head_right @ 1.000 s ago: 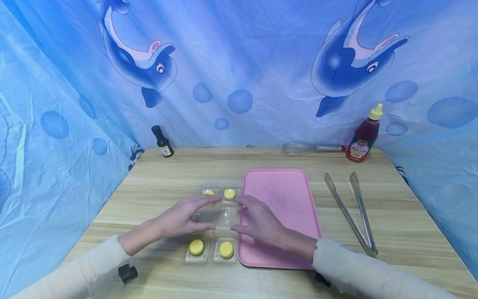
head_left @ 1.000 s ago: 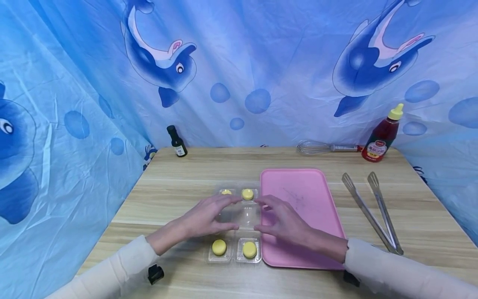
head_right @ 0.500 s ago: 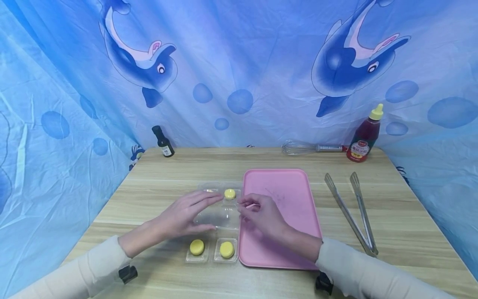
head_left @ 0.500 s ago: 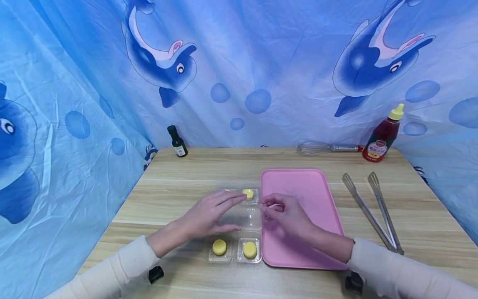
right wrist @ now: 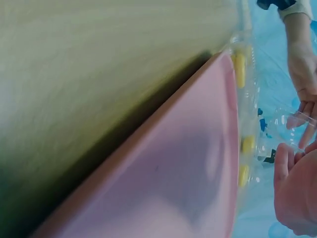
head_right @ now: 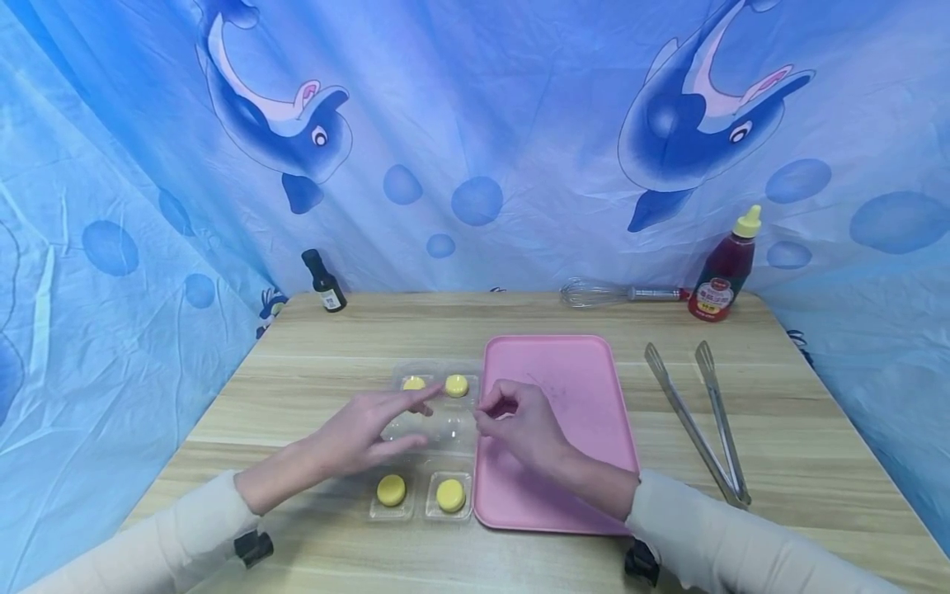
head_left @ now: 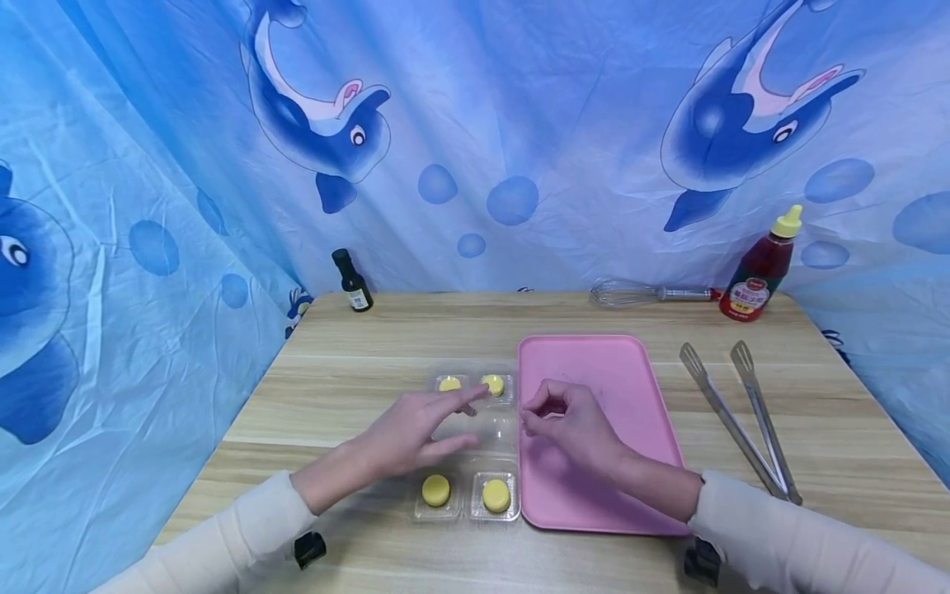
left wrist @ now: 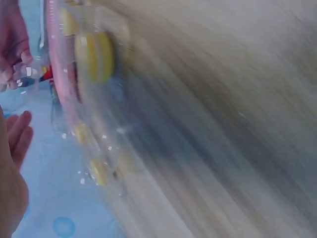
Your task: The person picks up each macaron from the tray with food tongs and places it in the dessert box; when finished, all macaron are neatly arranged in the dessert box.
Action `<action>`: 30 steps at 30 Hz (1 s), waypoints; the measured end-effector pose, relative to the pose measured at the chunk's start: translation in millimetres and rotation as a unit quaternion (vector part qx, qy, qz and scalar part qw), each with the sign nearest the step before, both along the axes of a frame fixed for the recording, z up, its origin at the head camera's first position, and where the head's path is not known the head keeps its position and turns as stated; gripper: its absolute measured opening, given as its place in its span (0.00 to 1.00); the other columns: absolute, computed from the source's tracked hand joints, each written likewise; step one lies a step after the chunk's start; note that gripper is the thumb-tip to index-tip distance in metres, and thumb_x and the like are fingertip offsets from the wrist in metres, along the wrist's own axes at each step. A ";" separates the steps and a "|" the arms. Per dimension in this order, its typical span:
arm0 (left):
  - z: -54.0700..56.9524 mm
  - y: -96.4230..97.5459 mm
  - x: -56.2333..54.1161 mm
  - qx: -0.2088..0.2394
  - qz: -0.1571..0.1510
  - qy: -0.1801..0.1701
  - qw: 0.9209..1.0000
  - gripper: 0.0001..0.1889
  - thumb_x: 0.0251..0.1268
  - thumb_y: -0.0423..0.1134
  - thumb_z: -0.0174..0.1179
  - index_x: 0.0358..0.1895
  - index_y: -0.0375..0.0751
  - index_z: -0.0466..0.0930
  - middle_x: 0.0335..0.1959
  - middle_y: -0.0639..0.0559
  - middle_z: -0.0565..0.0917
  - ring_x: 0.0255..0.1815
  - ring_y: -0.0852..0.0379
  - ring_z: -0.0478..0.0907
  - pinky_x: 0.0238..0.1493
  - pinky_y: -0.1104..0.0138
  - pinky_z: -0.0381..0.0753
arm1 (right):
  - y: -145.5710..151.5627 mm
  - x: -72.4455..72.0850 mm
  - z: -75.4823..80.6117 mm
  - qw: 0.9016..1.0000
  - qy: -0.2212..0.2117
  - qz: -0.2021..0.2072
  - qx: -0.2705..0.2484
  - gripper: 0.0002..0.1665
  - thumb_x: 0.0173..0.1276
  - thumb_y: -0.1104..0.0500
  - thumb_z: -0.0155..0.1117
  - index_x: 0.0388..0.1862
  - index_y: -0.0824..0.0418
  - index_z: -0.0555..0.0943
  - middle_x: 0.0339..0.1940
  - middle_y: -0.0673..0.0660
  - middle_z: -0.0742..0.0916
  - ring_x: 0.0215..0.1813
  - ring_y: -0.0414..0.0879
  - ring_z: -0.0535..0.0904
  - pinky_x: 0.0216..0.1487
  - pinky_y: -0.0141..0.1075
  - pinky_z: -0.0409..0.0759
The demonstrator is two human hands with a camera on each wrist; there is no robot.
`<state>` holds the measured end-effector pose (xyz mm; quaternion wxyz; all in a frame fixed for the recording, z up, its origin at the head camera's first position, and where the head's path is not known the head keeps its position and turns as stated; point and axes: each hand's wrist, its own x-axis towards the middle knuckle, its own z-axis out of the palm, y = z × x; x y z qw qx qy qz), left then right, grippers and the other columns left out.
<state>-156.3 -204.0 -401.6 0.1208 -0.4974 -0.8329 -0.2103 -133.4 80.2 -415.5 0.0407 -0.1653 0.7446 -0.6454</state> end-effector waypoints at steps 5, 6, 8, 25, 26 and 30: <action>8.7 3.8 3.6 0.004 0.044 -0.175 0.984 0.21 0.87 0.50 0.52 0.70 0.45 0.82 0.60 0.56 0.88 0.54 0.63 0.86 0.57 0.60 0.87 | -0.2 2.1 -6.5 0.987 0.155 0.019 0.029 0.16 0.59 0.78 0.72 0.31 0.58 0.84 0.34 0.53 0.87 0.39 0.48 0.87 0.44 0.41 0.92; 9.6 4.4 3.8 0.003 0.051 -0.204 0.978 0.22 0.87 0.51 0.51 0.69 0.45 0.82 0.60 0.57 0.88 0.55 0.64 0.86 0.58 0.61 0.87 | -0.3 2.7 -7.2 0.981 0.192 0.024 0.030 0.17 0.58 0.79 0.72 0.31 0.56 0.84 0.33 0.51 0.87 0.39 0.47 0.87 0.43 0.41 0.92; 10.6 5.0 3.2 0.005 0.057 -0.258 0.964 0.22 0.86 0.52 0.52 0.68 0.44 0.83 0.60 0.58 0.88 0.55 0.64 0.86 0.59 0.63 0.86 | -0.7 4.2 -7.4 0.965 0.257 0.028 0.034 0.20 0.56 0.79 0.73 0.32 0.54 0.84 0.32 0.48 0.86 0.38 0.45 0.85 0.42 0.40 0.91; 13.5 5.5 4.8 0.049 0.082 -0.411 0.906 0.32 0.72 0.50 0.71 0.73 0.40 0.77 0.68 0.50 0.83 0.65 0.56 0.81 0.69 0.63 0.80 | 3.9 9.2 -10.8 0.934 0.336 0.052 0.106 0.25 0.60 0.69 0.79 0.55 0.58 0.83 0.52 0.49 0.88 0.51 0.52 0.86 0.55 0.41 0.89; 13.7 5.3 5.5 0.047 0.084 -0.403 0.910 0.33 0.71 0.51 0.71 0.74 0.41 0.76 0.68 0.51 0.82 0.66 0.56 0.80 0.70 0.62 0.79 | 4.6 9.9 -10.6 0.940 0.317 0.056 0.115 0.27 0.61 0.67 0.80 0.59 0.58 0.82 0.55 0.50 0.88 0.53 0.53 0.86 0.57 0.43 0.88; 11.9 4.1 8.7 0.052 0.076 -0.365 0.926 0.35 0.68 0.52 0.73 0.75 0.42 0.76 0.69 0.50 0.82 0.67 0.55 0.79 0.72 0.58 0.77 | 7.4 12.0 -11.2 0.956 0.245 0.072 0.146 0.32 0.67 0.58 0.79 0.68 0.61 0.80 0.64 0.56 0.86 0.61 0.56 0.85 0.64 0.48 0.85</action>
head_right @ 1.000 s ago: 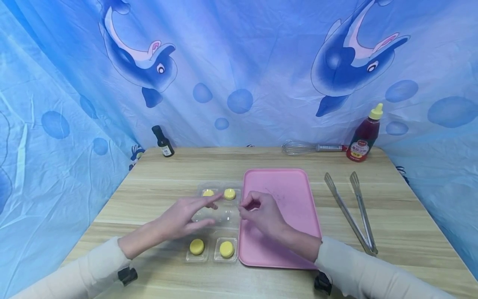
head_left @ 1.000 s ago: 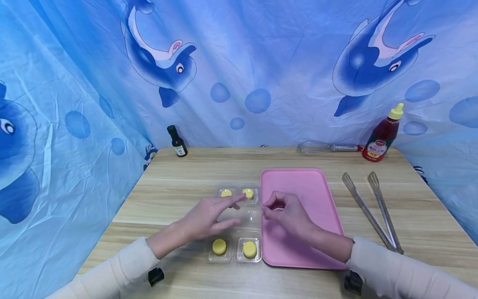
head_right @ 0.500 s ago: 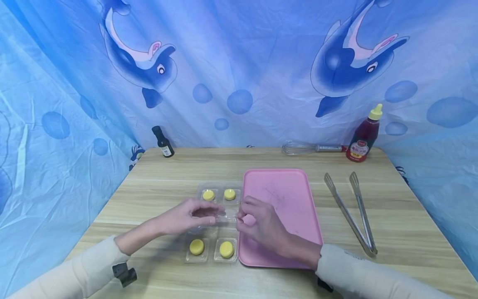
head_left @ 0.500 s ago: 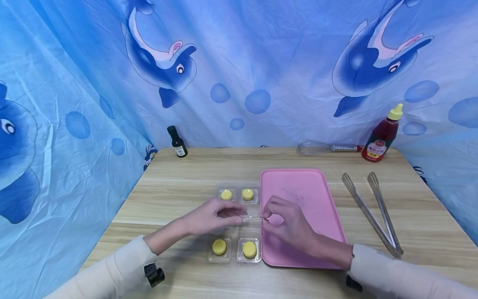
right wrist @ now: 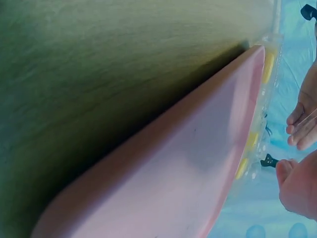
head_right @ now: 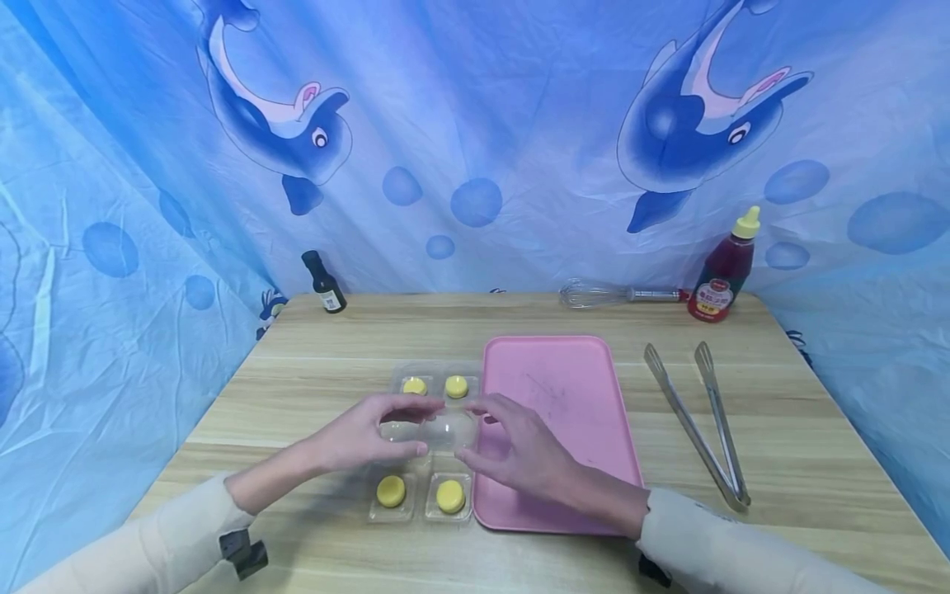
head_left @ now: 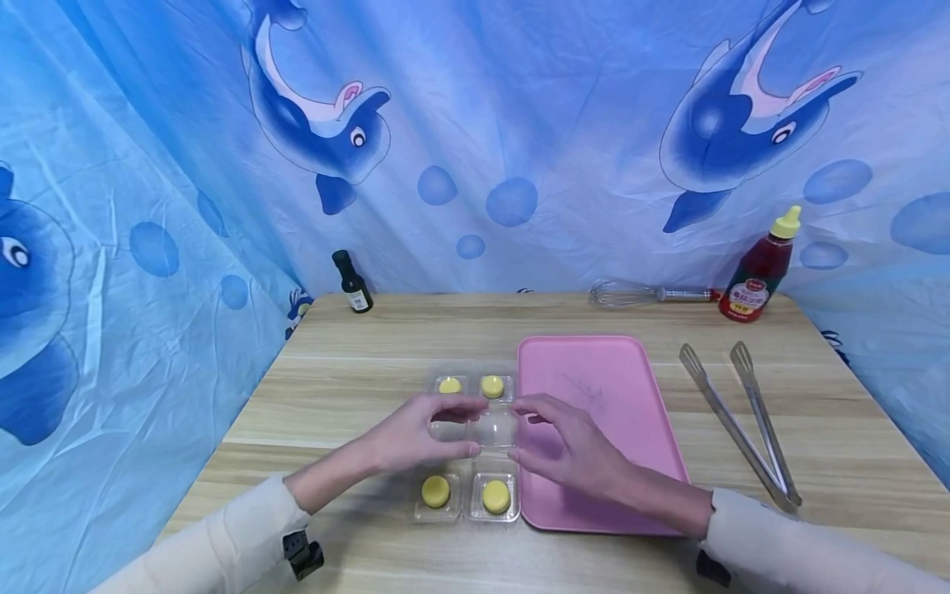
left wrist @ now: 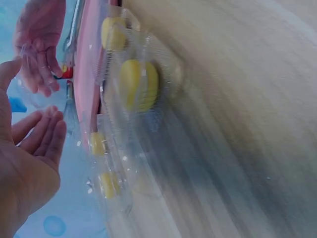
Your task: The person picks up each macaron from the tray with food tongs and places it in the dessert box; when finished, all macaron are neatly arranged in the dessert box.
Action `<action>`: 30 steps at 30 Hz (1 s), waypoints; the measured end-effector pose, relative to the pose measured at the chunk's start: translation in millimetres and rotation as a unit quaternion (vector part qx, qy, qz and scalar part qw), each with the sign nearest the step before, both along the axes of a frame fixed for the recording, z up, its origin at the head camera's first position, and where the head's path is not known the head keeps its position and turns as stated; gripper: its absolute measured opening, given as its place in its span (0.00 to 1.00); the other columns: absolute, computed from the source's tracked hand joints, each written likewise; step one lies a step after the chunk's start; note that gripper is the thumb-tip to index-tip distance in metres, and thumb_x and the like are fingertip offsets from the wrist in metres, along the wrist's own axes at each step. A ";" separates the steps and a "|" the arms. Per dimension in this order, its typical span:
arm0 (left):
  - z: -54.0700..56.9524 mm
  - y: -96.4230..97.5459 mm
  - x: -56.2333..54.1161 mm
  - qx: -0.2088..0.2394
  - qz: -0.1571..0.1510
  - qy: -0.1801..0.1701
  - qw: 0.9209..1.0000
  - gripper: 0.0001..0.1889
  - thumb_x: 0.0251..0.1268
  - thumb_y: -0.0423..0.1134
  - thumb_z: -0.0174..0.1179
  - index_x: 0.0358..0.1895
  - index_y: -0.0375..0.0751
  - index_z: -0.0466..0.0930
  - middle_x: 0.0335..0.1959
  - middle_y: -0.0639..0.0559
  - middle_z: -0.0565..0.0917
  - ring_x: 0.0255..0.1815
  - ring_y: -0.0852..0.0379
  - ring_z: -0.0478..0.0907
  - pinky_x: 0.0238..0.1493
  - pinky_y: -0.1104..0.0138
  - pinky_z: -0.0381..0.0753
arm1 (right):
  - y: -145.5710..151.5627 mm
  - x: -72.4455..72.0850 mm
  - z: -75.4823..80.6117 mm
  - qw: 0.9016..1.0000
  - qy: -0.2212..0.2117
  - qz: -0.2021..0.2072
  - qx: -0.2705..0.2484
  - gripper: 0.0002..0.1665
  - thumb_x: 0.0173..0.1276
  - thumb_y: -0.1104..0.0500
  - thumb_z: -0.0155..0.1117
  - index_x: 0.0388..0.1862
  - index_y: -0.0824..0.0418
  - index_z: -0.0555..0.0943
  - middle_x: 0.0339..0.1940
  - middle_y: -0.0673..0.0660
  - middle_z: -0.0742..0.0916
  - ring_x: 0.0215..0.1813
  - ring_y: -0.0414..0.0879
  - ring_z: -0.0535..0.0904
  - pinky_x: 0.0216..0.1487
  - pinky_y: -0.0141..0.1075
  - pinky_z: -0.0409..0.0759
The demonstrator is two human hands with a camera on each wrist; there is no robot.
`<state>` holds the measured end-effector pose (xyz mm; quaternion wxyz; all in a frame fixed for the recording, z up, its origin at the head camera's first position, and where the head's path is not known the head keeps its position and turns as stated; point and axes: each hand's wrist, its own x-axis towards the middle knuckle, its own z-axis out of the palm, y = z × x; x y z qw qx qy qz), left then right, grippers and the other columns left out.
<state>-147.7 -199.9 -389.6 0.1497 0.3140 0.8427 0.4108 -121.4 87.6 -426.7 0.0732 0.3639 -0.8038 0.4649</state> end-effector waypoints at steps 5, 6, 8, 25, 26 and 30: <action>-6.6 -2.8 4.7 0.006 -0.014 0.072 0.997 0.38 0.64 0.52 0.77 0.74 0.42 0.76 0.69 0.53 0.82 0.67 0.56 0.79 0.72 0.55 0.77 | 2.0 3.5 -1.9 0.998 -0.059 -0.002 0.025 0.38 0.69 0.51 0.78 0.72 0.63 0.77 0.70 0.58 0.83 0.64 0.57 0.84 0.67 0.53 0.82; -8.5 -3.3 5.8 0.005 -0.020 0.091 0.996 0.38 0.64 0.51 0.77 0.74 0.42 0.76 0.69 0.53 0.82 0.67 0.55 0.79 0.71 0.55 0.78 | 2.0 4.3 -2.3 0.998 -0.064 0.000 0.026 0.39 0.68 0.51 0.79 0.73 0.63 0.77 0.70 0.58 0.83 0.64 0.57 0.84 0.67 0.54 0.82; -12.8 -4.4 8.0 -0.002 -0.032 0.136 0.990 0.38 0.62 0.51 0.78 0.74 0.42 0.76 0.69 0.53 0.82 0.66 0.54 0.80 0.69 0.54 0.80 | 1.6 5.9 -3.9 0.997 -0.063 -0.001 0.033 0.40 0.65 0.51 0.81 0.72 0.64 0.78 0.70 0.58 0.84 0.63 0.56 0.84 0.67 0.53 0.83; -28.5 -4.7 36.7 -0.123 -0.064 0.245 0.960 0.44 0.53 0.60 0.81 0.72 0.45 0.77 0.69 0.51 0.81 0.69 0.54 0.78 0.68 0.51 0.80 | -5.9 28.0 -19.2 0.994 -0.033 0.001 0.103 0.45 0.51 0.54 0.90 0.66 0.64 0.81 0.63 0.55 0.87 0.64 0.50 0.84 0.69 0.49 0.81; -29.4 -4.7 37.7 -0.125 -0.064 0.246 0.959 0.44 0.53 0.61 0.81 0.71 0.45 0.77 0.69 0.51 0.81 0.69 0.55 0.79 0.68 0.51 0.81 | -6.0 28.7 -19.9 0.994 -0.030 0.003 0.105 0.45 0.50 0.54 0.90 0.67 0.64 0.81 0.63 0.55 0.87 0.64 0.50 0.84 0.69 0.48 0.82; -33.6 -4.7 40.3 -0.127 -0.066 0.257 0.956 0.44 0.51 0.63 0.81 0.70 0.46 0.78 0.67 0.55 0.81 0.67 0.57 0.79 0.66 0.55 0.82 | -6.8 30.5 -21.4 0.994 -0.010 0.011 0.112 0.46 0.50 0.53 0.90 0.66 0.65 0.80 0.62 0.55 0.87 0.64 0.50 0.84 0.68 0.46 0.82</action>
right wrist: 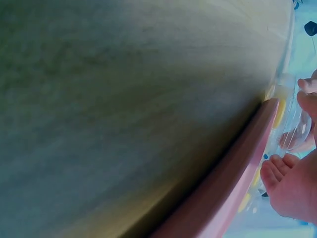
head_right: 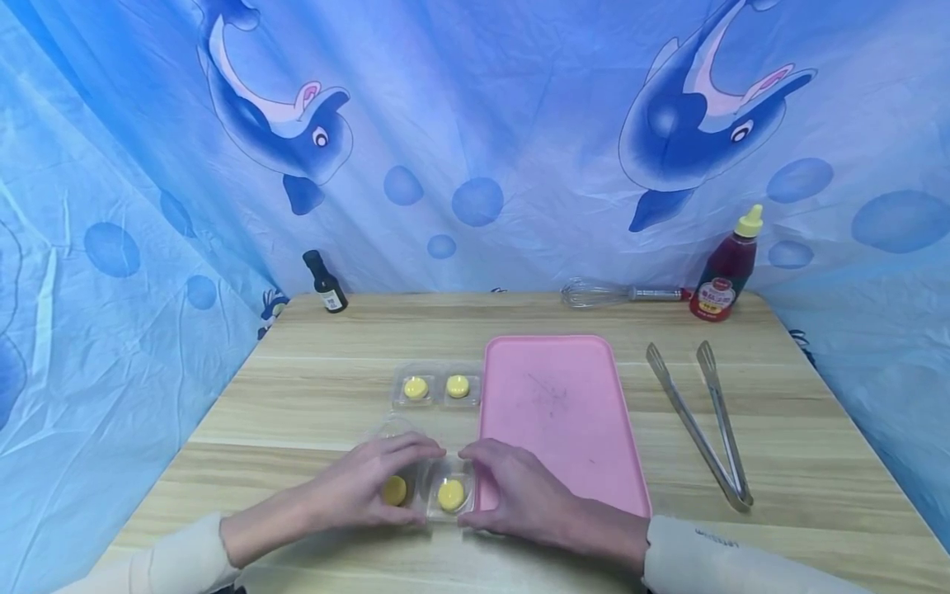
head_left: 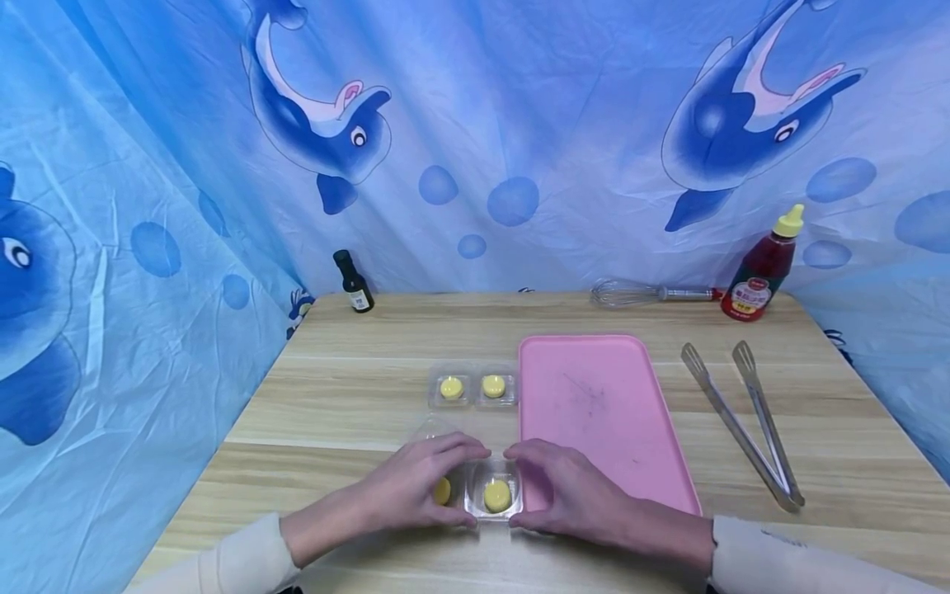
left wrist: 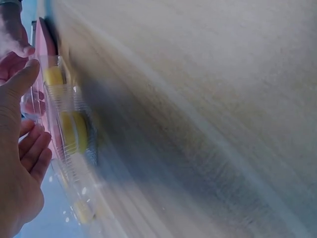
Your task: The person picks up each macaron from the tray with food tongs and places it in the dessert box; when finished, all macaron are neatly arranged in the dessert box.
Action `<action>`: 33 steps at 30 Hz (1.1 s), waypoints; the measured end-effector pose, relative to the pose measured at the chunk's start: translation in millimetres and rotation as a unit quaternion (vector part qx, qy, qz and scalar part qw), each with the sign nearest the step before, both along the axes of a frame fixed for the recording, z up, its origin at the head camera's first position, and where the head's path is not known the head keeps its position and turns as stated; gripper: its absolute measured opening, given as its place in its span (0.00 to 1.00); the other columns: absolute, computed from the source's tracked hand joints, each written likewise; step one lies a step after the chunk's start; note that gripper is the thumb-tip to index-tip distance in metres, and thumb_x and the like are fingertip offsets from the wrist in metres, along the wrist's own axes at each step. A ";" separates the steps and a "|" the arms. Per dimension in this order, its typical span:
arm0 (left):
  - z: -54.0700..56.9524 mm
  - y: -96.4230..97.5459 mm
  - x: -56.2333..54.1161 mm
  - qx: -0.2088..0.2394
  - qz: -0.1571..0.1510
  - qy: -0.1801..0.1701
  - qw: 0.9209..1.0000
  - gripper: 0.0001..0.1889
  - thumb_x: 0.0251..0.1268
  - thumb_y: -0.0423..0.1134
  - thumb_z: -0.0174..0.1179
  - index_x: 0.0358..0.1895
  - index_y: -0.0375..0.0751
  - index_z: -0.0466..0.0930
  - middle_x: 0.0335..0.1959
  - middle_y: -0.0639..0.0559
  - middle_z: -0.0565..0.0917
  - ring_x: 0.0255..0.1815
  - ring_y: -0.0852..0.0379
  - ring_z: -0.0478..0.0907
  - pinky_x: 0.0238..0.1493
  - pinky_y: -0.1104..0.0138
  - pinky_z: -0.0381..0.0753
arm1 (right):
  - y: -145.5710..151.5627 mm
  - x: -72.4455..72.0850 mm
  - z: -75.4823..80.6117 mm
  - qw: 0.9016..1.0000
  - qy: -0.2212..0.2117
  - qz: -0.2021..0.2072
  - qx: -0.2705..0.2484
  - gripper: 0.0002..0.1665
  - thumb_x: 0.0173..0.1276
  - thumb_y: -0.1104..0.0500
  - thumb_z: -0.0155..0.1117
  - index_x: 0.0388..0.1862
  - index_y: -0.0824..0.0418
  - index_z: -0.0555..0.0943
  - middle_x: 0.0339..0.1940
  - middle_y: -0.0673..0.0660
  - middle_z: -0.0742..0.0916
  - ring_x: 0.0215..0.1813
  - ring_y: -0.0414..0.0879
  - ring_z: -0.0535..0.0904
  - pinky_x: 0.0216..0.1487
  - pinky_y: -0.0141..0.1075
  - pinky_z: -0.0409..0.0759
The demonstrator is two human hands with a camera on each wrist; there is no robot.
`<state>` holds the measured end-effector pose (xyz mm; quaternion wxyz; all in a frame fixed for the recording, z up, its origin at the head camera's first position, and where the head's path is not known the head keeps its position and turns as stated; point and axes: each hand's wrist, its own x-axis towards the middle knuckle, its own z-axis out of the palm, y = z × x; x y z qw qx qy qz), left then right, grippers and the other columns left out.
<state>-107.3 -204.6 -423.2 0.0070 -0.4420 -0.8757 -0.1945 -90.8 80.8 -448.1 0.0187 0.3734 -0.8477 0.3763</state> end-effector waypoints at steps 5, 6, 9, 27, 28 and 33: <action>-4.5 0.0 1.5 0.005 -0.008 0.012 1.000 0.44 0.51 0.64 0.81 0.69 0.46 0.79 0.66 0.57 0.81 0.65 0.58 0.80 0.65 0.58 0.83 | -2.0 1.1 -0.8 1.000 0.003 0.006 0.001 0.45 0.49 0.54 0.90 0.65 0.64 0.81 0.61 0.56 0.88 0.63 0.48 0.84 0.68 0.44 0.82; -5.2 0.1 1.6 0.006 -0.010 0.013 1.000 0.44 0.51 0.64 0.81 0.69 0.45 0.79 0.66 0.58 0.81 0.65 0.59 0.80 0.65 0.59 0.83 | -2.4 1.1 -1.0 1.000 0.001 0.007 0.001 0.45 0.49 0.54 0.91 0.65 0.64 0.81 0.61 0.56 0.88 0.63 0.47 0.84 0.68 0.44 0.82; -6.1 0.3 1.9 0.007 -0.011 0.016 1.000 0.44 0.51 0.64 0.80 0.69 0.46 0.79 0.66 0.57 0.81 0.65 0.59 0.80 0.65 0.59 0.83 | -3.5 1.3 -1.2 1.000 -0.004 0.007 0.002 0.45 0.49 0.53 0.91 0.65 0.63 0.81 0.61 0.55 0.88 0.63 0.46 0.84 0.68 0.43 0.82; -3.7 3.0 3.7 -0.020 0.001 0.007 1.000 0.43 0.53 0.63 0.79 0.70 0.44 0.79 0.66 0.56 0.82 0.63 0.59 0.81 0.64 0.59 0.83 | -5.4 2.6 -1.0 0.999 0.040 -0.013 0.033 0.44 0.48 0.52 0.91 0.64 0.63 0.82 0.60 0.53 0.88 0.63 0.47 0.84 0.67 0.44 0.83; -3.0 3.4 3.6 -0.023 0.002 0.002 1.000 0.43 0.53 0.63 0.79 0.70 0.44 0.79 0.65 0.56 0.82 0.63 0.59 0.81 0.64 0.60 0.83 | -5.2 2.6 -1.1 0.998 0.042 -0.014 0.036 0.44 0.48 0.52 0.91 0.63 0.63 0.82 0.60 0.53 0.88 0.62 0.47 0.84 0.67 0.45 0.83; -0.8 5.6 2.8 -0.040 0.004 -0.012 0.999 0.42 0.54 0.62 0.79 0.69 0.44 0.80 0.63 0.57 0.83 0.60 0.61 0.82 0.62 0.63 0.84 | -4.8 2.6 -0.9 0.999 0.038 -0.006 0.036 0.43 0.49 0.52 0.91 0.63 0.63 0.83 0.59 0.53 0.89 0.61 0.46 0.85 0.67 0.44 0.83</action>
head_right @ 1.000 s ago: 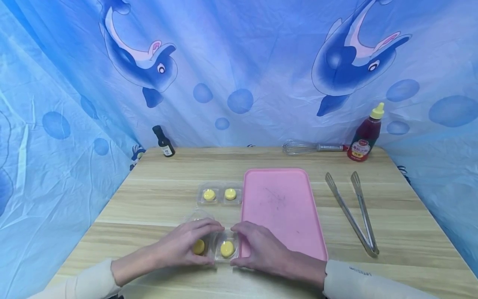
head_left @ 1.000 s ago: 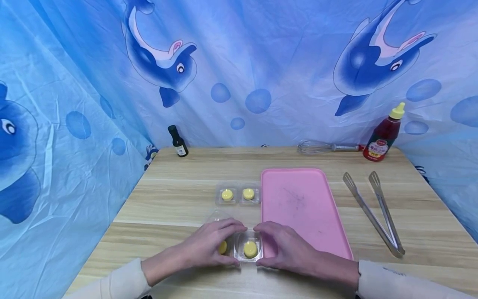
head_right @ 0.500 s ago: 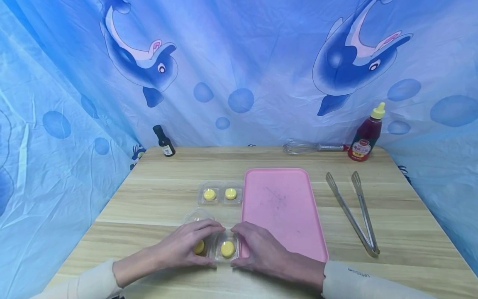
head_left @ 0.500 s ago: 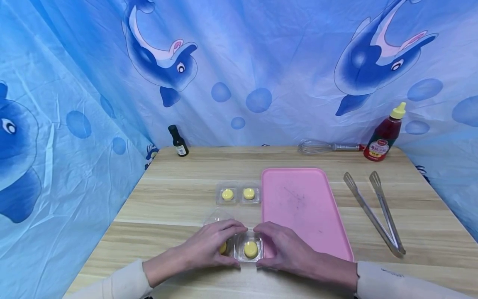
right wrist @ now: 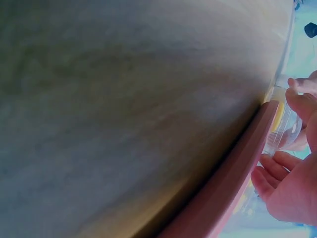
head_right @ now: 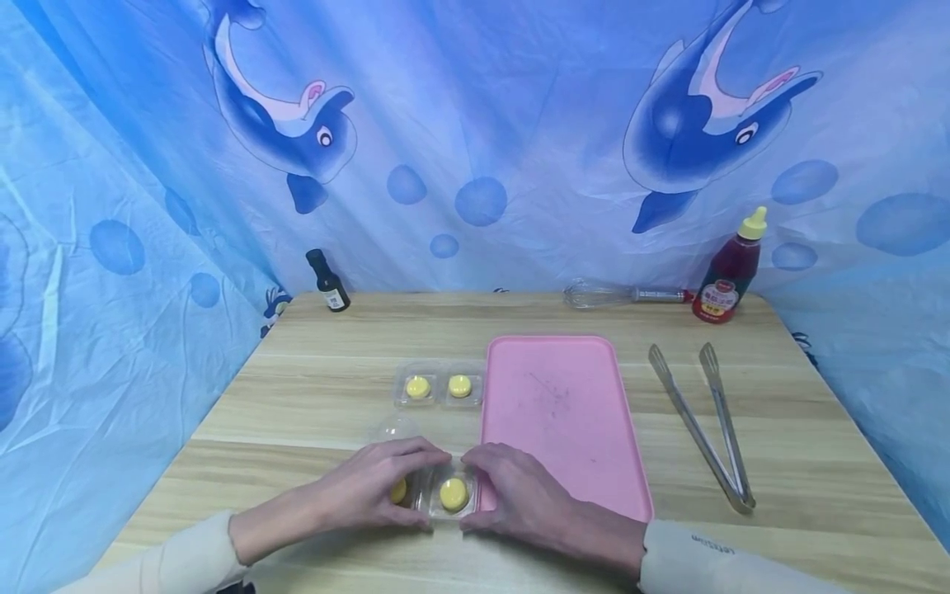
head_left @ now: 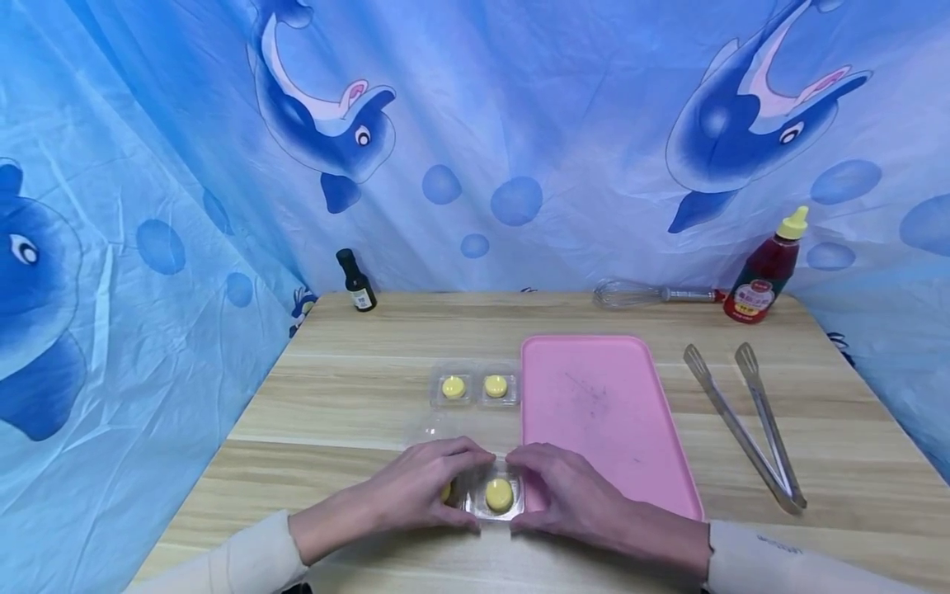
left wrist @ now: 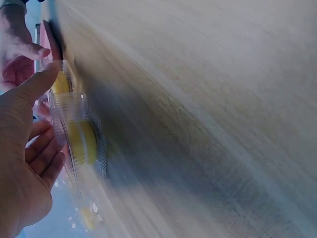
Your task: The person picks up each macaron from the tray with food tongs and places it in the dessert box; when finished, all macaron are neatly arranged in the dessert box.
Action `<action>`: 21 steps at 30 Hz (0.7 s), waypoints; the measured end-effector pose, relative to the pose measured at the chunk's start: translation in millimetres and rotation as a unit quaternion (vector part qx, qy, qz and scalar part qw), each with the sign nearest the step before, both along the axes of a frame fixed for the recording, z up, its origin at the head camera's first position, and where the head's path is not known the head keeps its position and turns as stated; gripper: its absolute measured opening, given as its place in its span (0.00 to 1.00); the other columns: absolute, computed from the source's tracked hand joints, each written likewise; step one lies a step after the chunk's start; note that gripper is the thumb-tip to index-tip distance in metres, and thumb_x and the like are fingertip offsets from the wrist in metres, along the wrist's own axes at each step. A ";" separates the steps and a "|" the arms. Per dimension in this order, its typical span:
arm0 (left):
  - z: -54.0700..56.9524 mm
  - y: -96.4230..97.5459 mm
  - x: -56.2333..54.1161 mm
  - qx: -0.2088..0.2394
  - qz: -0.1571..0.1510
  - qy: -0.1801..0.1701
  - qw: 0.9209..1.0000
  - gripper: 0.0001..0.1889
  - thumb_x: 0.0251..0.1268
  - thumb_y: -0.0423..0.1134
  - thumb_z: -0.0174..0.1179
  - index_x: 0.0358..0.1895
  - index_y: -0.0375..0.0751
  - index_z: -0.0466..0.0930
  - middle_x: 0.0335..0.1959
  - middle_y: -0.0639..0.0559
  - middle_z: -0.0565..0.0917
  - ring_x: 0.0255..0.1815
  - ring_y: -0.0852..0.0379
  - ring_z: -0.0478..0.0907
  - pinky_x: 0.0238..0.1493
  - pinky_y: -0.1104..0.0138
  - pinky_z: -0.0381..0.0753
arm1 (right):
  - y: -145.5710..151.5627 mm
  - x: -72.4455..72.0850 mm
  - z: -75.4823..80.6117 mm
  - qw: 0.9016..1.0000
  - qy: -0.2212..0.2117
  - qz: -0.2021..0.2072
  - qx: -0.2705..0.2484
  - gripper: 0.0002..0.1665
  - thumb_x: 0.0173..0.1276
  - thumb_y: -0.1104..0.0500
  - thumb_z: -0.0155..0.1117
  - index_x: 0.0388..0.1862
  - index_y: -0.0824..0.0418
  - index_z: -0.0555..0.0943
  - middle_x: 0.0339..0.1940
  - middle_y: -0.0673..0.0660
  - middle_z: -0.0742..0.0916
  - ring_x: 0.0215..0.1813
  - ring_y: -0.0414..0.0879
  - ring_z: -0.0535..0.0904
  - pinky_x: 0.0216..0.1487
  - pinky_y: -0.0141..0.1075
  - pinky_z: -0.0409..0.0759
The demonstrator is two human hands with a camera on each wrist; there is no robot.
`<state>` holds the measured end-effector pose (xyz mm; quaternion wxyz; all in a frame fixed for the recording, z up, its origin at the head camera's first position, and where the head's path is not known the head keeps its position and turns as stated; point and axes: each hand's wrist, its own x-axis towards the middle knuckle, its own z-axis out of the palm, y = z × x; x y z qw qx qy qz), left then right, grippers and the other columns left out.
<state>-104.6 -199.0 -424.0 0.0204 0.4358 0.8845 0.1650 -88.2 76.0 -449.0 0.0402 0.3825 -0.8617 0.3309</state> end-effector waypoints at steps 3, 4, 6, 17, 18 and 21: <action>0.2 0.7 -0.5 -0.005 0.000 0.002 1.000 0.42 0.54 0.62 0.80 0.69 0.44 0.80 0.63 0.57 0.83 0.60 0.61 0.82 0.63 0.62 0.84 | 0.0 -0.3 -1.0 1.000 0.000 0.004 -0.004 0.43 0.50 0.52 0.91 0.63 0.63 0.83 0.59 0.53 0.89 0.61 0.46 0.84 0.67 0.44 0.83; 0.4 0.7 -0.7 -0.006 0.001 0.004 1.000 0.42 0.53 0.62 0.80 0.69 0.44 0.80 0.63 0.57 0.83 0.60 0.60 0.82 0.63 0.61 0.84 | -0.1 -0.4 -1.4 1.000 0.000 0.005 -0.006 0.43 0.50 0.53 0.91 0.63 0.63 0.82 0.59 0.53 0.89 0.62 0.46 0.84 0.67 0.44 0.83; 0.4 0.8 -0.8 -0.008 0.001 0.007 1.000 0.43 0.53 0.63 0.80 0.69 0.44 0.80 0.64 0.56 0.82 0.60 0.60 0.81 0.63 0.60 0.84 | -0.3 -0.2 -1.9 1.000 0.001 0.004 -0.006 0.43 0.50 0.53 0.91 0.63 0.63 0.82 0.59 0.53 0.88 0.62 0.46 0.84 0.67 0.43 0.83; -0.8 0.9 -0.2 -0.030 0.007 0.021 0.999 0.45 0.56 0.65 0.77 0.74 0.45 0.76 0.71 0.54 0.79 0.69 0.54 0.78 0.69 0.54 0.80 | -0.2 2.4 1.3 1.000 0.004 -0.016 0.010 0.46 0.49 0.53 0.90 0.65 0.65 0.80 0.62 0.55 0.87 0.64 0.49 0.83 0.68 0.46 0.82; -0.5 1.1 -0.1 -0.031 0.007 0.020 0.999 0.46 0.56 0.66 0.76 0.75 0.45 0.75 0.71 0.54 0.79 0.69 0.53 0.78 0.69 0.53 0.80 | -0.1 2.3 2.2 1.000 0.000 -0.019 0.012 0.47 0.49 0.53 0.90 0.66 0.65 0.79 0.63 0.56 0.86 0.64 0.50 0.83 0.68 0.47 0.82; 2.8 0.7 0.0 -0.032 0.007 0.011 0.999 0.48 0.56 0.66 0.76 0.76 0.45 0.73 0.74 0.53 0.77 0.71 0.53 0.76 0.71 0.52 0.79 | 0.5 0.5 5.8 0.999 -0.010 -0.027 0.017 0.50 0.49 0.51 0.91 0.69 0.66 0.78 0.65 0.57 0.86 0.66 0.51 0.82 0.69 0.48 0.81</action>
